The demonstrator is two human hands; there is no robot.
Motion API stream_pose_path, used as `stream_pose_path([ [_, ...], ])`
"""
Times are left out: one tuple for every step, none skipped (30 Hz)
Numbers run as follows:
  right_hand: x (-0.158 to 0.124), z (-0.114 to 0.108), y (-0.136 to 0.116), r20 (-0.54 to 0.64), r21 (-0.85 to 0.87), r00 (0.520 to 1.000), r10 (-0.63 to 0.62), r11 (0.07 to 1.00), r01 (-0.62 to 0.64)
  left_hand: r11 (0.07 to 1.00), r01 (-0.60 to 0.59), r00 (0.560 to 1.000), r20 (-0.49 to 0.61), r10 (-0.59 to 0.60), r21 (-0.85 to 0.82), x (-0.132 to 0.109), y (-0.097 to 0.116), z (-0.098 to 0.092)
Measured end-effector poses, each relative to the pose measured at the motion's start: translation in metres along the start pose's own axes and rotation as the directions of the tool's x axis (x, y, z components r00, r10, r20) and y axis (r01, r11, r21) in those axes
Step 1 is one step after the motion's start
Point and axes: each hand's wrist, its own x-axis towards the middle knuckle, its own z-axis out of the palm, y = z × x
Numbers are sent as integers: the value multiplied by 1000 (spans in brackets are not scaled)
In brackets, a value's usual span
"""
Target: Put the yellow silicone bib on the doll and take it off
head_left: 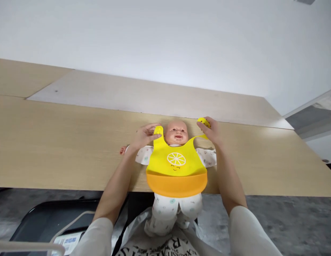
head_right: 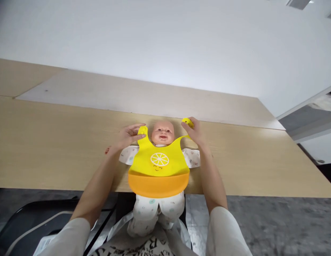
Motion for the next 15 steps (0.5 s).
stream_pose_path([
  [-5,-1,-6,23,79,999,-37,996,35,1000,-15,1000,-10,15,2,-6,7,3],
  [-10,-1,-12,49,139,997,-66,989,59,999,-33,999,-17,34,14,-12,14,5],
  [-16,0,-20,79,183,992,-94,980,78,998,-57,998,-25,58,32,-19,21,8],
  [-23,1,-28,112,219,986,-123,971,96,995,-85,996,-30,87,60,-26,28,11],
  [-30,3,-36,148,248,976,-157,962,118,989,-116,992,-31,119,96,-32,35,14],
  [-36,6,-44,189,271,962,-197,952,141,979,-151,987,-27,156,136,-38,42,16],
  [-43,10,-50,237,294,942,-237,942,163,967,-189,980,-19,196,173,-43,48,18],
  [-49,14,-56,287,319,917,-277,930,181,951,-232,971,-8,239,202,-48,54,20],
  [-55,19,-61,334,345,890,-312,919,193,934,-278,959,6,284,224,-51,59,22],
  [-60,23,-65,373,369,864,-338,908,196,914,-330,942,23,334,237,-55,63,24],
  [-65,28,-67,394,396,844,-364,896,201,889,-388,920,38,391,242,-57,66,25],
  [-69,32,-69,395,423,833,-388,882,210,860,-447,892,50,450,244,-60,69,26],
  [-74,35,-70,383,446,827,-411,867,224,828,-503,861,60,505,249,-62,71,27],
  [-78,37,-71,372,465,823,-430,853,236,797,-545,834,68,548,261,-65,73,28],
  [-82,38,-71,369,485,818,-441,842,236,767,-577,810,74,582,280,-68,75,29],
])
